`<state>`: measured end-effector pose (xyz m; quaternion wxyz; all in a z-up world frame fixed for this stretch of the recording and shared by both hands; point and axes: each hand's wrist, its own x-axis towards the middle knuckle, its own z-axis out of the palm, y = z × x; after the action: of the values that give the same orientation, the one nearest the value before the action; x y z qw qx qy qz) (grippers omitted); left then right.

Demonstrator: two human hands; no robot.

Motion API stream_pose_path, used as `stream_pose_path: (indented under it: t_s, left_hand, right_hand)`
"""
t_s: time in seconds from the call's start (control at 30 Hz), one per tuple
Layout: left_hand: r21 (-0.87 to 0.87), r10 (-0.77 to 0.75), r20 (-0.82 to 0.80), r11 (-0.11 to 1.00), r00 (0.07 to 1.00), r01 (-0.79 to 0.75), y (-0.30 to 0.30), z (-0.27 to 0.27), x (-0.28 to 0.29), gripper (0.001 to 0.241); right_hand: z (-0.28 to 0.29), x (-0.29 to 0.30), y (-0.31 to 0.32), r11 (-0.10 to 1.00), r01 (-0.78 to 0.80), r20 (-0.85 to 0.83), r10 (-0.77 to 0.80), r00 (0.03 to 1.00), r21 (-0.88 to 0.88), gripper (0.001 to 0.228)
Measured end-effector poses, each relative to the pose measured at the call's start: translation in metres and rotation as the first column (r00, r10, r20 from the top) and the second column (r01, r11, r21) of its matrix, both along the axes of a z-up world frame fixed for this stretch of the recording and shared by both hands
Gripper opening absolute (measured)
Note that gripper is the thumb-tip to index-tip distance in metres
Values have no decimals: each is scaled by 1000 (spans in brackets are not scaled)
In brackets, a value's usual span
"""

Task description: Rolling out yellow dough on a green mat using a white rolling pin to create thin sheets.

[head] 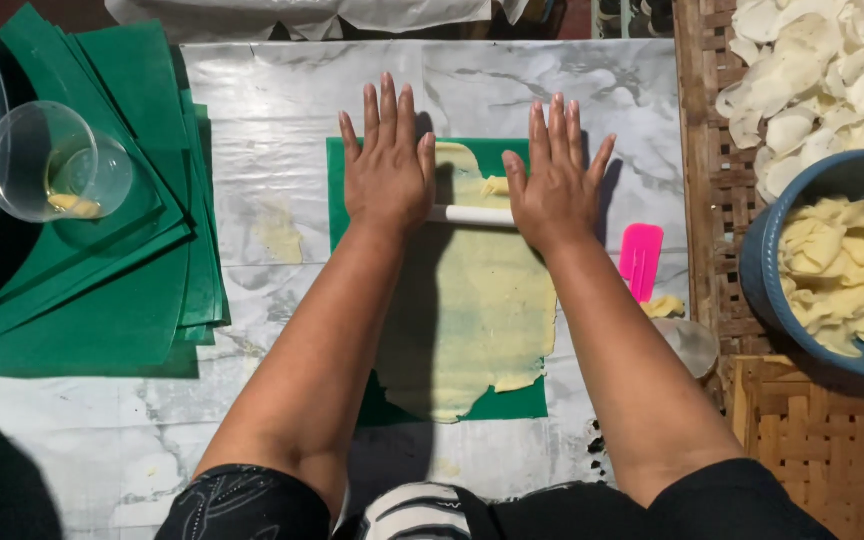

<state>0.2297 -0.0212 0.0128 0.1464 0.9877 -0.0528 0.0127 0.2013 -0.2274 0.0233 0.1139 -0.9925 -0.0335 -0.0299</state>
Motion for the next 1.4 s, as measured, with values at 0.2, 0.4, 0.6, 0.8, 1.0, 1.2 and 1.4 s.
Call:
stream_pose_path:
  t_s: [0.2,0.4,0.6,0.8,1.0,1.2,1.4]
  left_hand:
    - [-13,-96,77,995,992,98,14,-10,-90,63]
    - [4,-41,48,999,998,41,8,-6,-74,59]
    - [-21,30,-81,999,996,-32,-2,2,22,64]
    - [-14,31,-90,999,995,-33,-4,10,8,65]
    - [6,-53,-52,999,997,54,8,5,-74,62]
    - [-56,-254,303,957,919,283,26,-9,-100,59]
    - [86,-280,568,955,774,283,19,-63,-63,24]
  right_hand:
    - [-31,-91,-6,996,79,30,-78,996,-41,73]
    - [-26,-68,-5,996,64,111,-57,992,-61,66]
    - [-15,31,-10,996,61,207,-46,977,-64,64]
    - [-7,21,-5,996,76,176,-67,982,-46,66]
    - [-14,-49,-5,998,-50,156,55,986,-33,57]
    - [-6,-61,-15,987,-153,193,140,971,51,53]
    - [-69,-56,-44,997,-62,410,73,909,-40,40]
